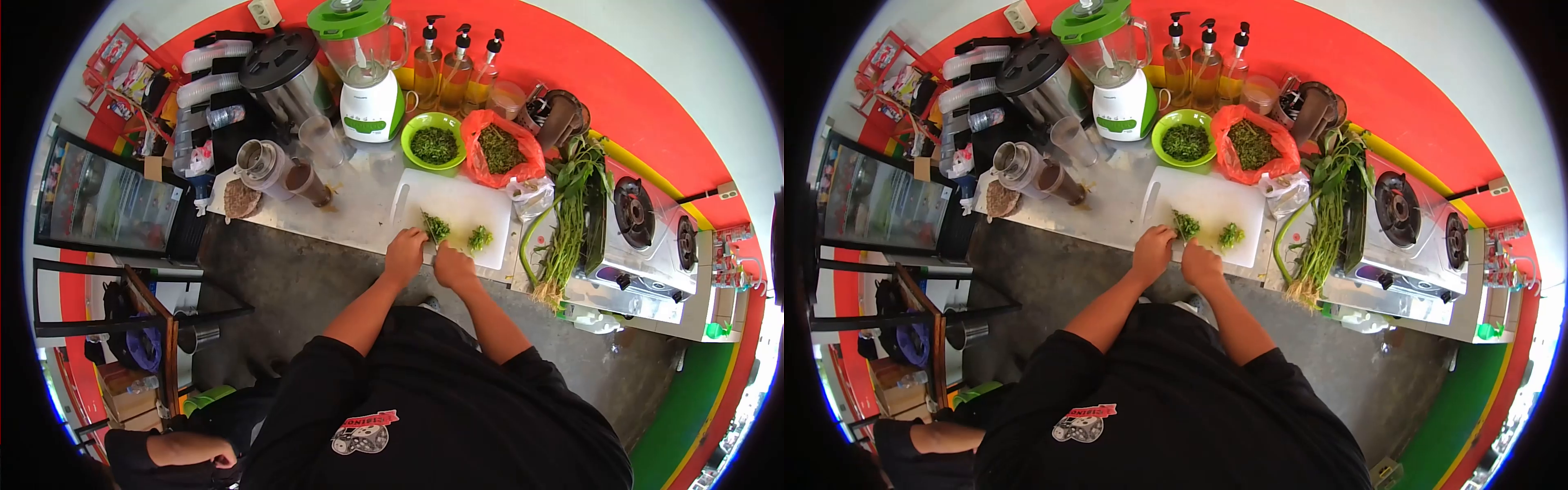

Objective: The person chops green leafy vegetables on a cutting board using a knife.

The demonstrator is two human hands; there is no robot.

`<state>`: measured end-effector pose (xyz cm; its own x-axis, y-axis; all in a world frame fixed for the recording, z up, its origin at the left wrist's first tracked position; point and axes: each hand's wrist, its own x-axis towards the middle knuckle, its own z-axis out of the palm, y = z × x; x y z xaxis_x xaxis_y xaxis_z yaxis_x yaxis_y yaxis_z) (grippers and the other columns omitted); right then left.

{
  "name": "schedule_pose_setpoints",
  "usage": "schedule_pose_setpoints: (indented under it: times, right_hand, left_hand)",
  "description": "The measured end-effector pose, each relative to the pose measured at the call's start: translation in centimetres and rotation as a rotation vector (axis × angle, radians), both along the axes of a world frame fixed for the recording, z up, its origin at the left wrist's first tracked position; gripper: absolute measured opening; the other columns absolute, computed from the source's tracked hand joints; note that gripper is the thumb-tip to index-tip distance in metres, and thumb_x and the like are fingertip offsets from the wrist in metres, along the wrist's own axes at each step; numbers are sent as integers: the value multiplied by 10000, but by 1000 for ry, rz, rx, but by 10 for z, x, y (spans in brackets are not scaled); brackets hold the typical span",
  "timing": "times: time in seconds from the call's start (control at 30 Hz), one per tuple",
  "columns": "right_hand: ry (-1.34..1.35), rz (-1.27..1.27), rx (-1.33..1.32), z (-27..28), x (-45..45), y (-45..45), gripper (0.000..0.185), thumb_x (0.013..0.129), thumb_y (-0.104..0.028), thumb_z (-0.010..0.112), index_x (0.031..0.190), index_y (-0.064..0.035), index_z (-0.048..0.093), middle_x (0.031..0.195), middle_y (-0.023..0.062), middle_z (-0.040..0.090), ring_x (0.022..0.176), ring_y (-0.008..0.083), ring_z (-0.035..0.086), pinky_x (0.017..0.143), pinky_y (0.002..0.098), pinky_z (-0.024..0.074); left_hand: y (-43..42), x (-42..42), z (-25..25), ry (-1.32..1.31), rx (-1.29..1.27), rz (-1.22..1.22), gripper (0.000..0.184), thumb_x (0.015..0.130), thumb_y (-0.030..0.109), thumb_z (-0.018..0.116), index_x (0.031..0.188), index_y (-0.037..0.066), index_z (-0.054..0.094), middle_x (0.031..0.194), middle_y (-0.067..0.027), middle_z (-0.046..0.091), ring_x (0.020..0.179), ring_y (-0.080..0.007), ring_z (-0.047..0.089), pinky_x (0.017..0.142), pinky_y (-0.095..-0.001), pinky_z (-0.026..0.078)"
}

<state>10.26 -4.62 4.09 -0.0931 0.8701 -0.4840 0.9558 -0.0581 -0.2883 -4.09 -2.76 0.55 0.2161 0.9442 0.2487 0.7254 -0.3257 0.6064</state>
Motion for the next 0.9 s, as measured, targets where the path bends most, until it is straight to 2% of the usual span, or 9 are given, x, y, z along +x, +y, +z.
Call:
schedule_pose_setpoints:
  times: [0.07,0.13,0.3,0.5,0.7,0.83,0.9]
  right_hand:
    - [-4,30,-80,19,3,1,281,920,-138,528,1139,38,506,1047,276,700,980,406,708,869,497,553]
    - [-13,33,-62,17,-3,-10,279,916,-131,533,1133,41,507,1046,280,699,981,408,708,868,493,555]
    - [-29,-46,-46,5,-18,-13,276,896,-109,562,1115,52,513,1036,282,700,984,409,708,862,475,563]
    - [-14,31,-77,24,-11,-8,313,894,-108,572,1156,38,483,1036,269,706,992,390,712,848,475,567]
    - [-19,-89,-37,1,-22,-16,349,894,-109,573,1188,55,485,1015,256,712,975,384,716,835,469,570]
    - [-42,-9,-1,3,-19,1,323,886,-108,585,1152,46,485,970,236,723,919,379,728,797,460,583]
    - [-44,11,-8,7,-18,-7,328,881,-106,592,1150,48,485,963,235,724,905,376,731,792,459,585]
  left_hand:
    - [1,-2,1,-8,4,1,85,836,15,619,881,59,677,896,-95,646,891,-329,627,759,-443,520]
    - [2,-2,-2,4,-34,-15,114,872,44,578,903,71,684,929,-83,645,920,-317,625,760,-448,532]
    - [4,-1,0,-11,-58,2,105,874,49,582,890,73,683,923,-82,641,910,-316,621,761,-446,528]
    - [4,-4,0,-68,-57,-15,92,873,50,594,883,71,683,908,-91,632,899,-329,614,758,-445,514]
    - [9,-7,0,-184,-124,8,80,847,32,632,905,46,686,889,-116,639,882,-356,625,754,-456,503]
    - [10,-10,-2,-194,-64,-38,100,842,25,648,928,43,695,892,-128,647,856,-363,633,751,-455,505]
    - [10,-9,-1,-202,-128,-8,102,842,26,652,932,46,697,891,-126,648,865,-361,632,756,-454,505]
